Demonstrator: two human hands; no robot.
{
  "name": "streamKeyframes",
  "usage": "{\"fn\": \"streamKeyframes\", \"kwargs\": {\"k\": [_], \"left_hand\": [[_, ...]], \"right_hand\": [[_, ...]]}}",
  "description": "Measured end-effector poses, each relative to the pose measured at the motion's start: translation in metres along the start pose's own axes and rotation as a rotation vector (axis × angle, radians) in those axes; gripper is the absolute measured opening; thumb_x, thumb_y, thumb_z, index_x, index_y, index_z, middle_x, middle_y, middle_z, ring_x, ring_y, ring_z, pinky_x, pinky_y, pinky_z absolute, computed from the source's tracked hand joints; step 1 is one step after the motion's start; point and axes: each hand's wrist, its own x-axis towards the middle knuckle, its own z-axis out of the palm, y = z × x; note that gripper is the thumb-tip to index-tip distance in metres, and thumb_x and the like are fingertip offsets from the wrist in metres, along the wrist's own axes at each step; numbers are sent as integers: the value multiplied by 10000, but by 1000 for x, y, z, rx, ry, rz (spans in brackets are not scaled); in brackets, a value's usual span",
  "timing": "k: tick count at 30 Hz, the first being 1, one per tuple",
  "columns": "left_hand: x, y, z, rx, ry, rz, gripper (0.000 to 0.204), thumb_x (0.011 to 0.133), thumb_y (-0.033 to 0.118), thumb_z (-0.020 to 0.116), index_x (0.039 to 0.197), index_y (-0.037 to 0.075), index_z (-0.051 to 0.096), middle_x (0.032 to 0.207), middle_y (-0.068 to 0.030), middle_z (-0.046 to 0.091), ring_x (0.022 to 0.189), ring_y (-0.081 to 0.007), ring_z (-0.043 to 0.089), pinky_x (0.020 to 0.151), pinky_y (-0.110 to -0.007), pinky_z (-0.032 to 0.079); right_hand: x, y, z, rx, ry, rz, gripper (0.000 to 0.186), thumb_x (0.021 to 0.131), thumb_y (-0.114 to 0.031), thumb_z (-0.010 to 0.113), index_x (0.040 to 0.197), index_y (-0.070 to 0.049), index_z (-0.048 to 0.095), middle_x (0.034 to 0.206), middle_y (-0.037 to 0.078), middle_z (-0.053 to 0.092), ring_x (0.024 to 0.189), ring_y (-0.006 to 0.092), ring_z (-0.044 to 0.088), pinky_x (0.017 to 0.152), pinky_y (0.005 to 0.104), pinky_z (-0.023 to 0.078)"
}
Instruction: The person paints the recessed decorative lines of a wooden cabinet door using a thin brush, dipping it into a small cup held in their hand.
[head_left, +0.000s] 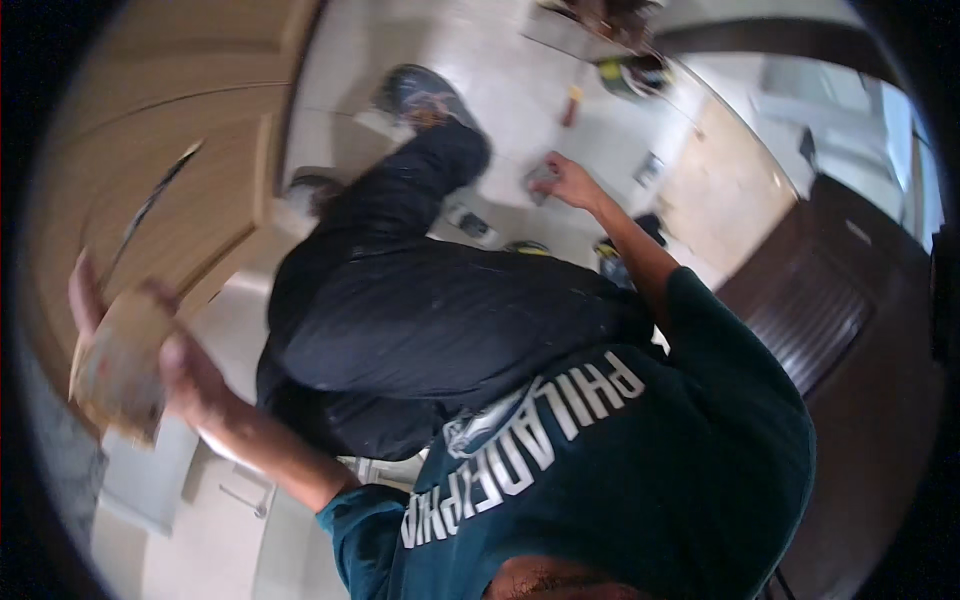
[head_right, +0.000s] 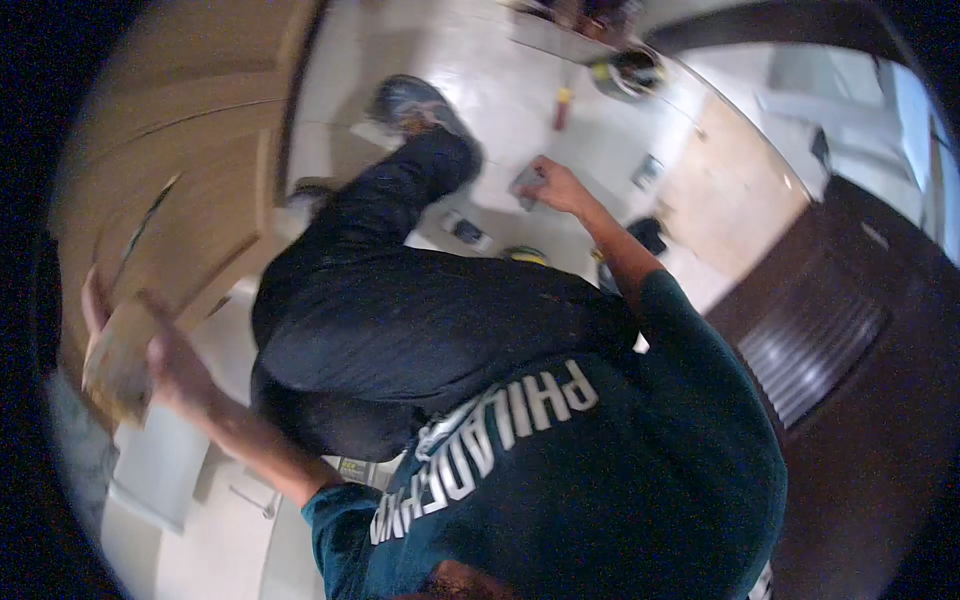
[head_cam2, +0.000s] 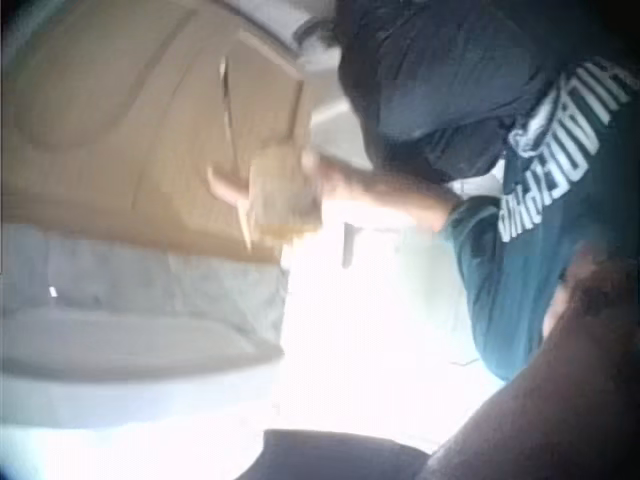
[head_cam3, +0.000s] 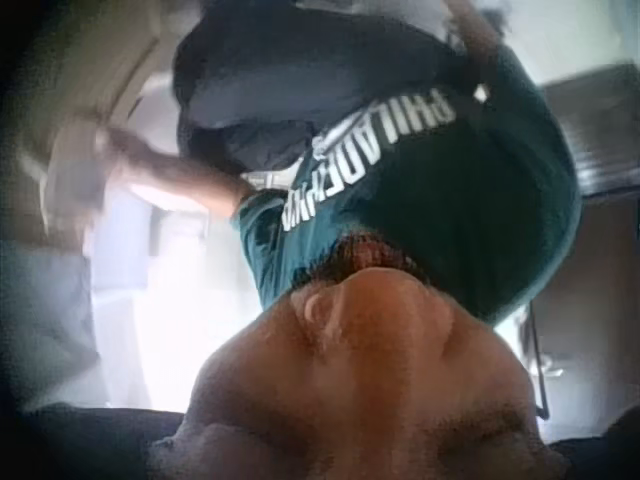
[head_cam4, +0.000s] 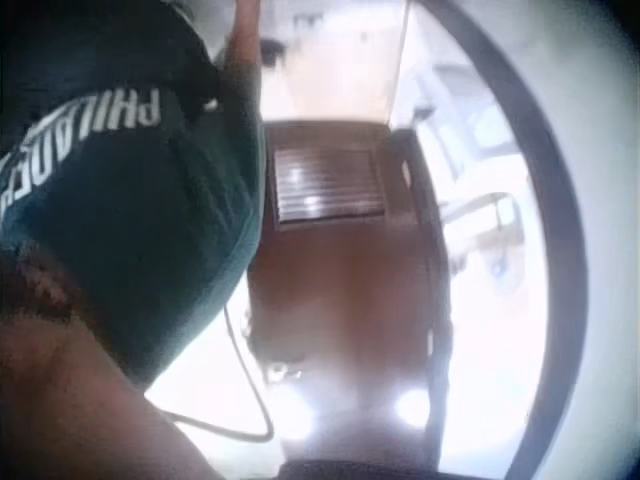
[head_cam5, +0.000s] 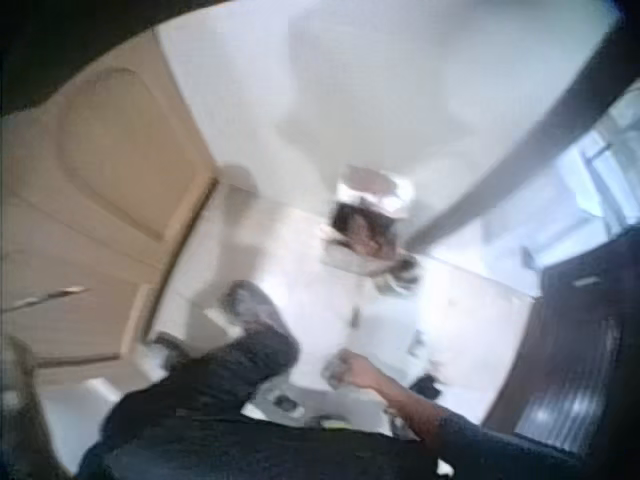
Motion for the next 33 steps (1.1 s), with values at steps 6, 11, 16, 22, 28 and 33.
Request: {"fn": "streamKeyframes", "kwargs": {"k": [6,11,16,22,28,33], "left_hand": [[1,-8,15,-146,-85,54,857,743,396,816,1339,-86,436,1485,-244,404,928,-242,553,756,-335,483],[2,-1,18,-195,-59,59,732,739,324,830,1245,-66,474,1495,-278,396,817,-229,575,704,-334,477],[3,3,22,-150,-58,41,767,749,356,813,1272,-79,460,1491,-272,405,835,-225,584,744,-330,501],[1,2,3,9,-80,38,912,728,503,817,1338,-79,469,1463,-229,467,852,-189,631,737,-298,530],[7,20,22,-110,30,-37,1024,654,522,869,1377,-82,468,1458,-229,474,808,-180,668,688,-297,553],[4,18,13,-78,9,-166,1040,628,562,870,1361,-74,495,1464,-238,466,955,-242,675,777,-348,559]], "right_hand": [[-128,154,-46,-376,540,536,489,799,-328,765,1165,-49,598,1183,176,632,1143,369,580,973,454,472],[-175,128,-49,-578,276,746,403,785,-285,768,1104,-80,633,1181,159,612,1150,373,568,938,534,463],[-186,109,-74,-913,457,6,292,911,-347,661,1007,-74,619,956,134,645,902,341,599,872,469,456],[-130,47,-96,-56,93,100,311,910,-323,713,956,-34,608,815,98,650,785,196,617,760,354,506],[8,-109,-58,233,65,-485,285,888,-260,755,996,-28,630,976,76,687,897,135,616,842,301,493],[168,-225,4,515,20,-423,277,948,-252,695,1045,1,642,1070,113,681,953,167,608,903,297,466]]}}
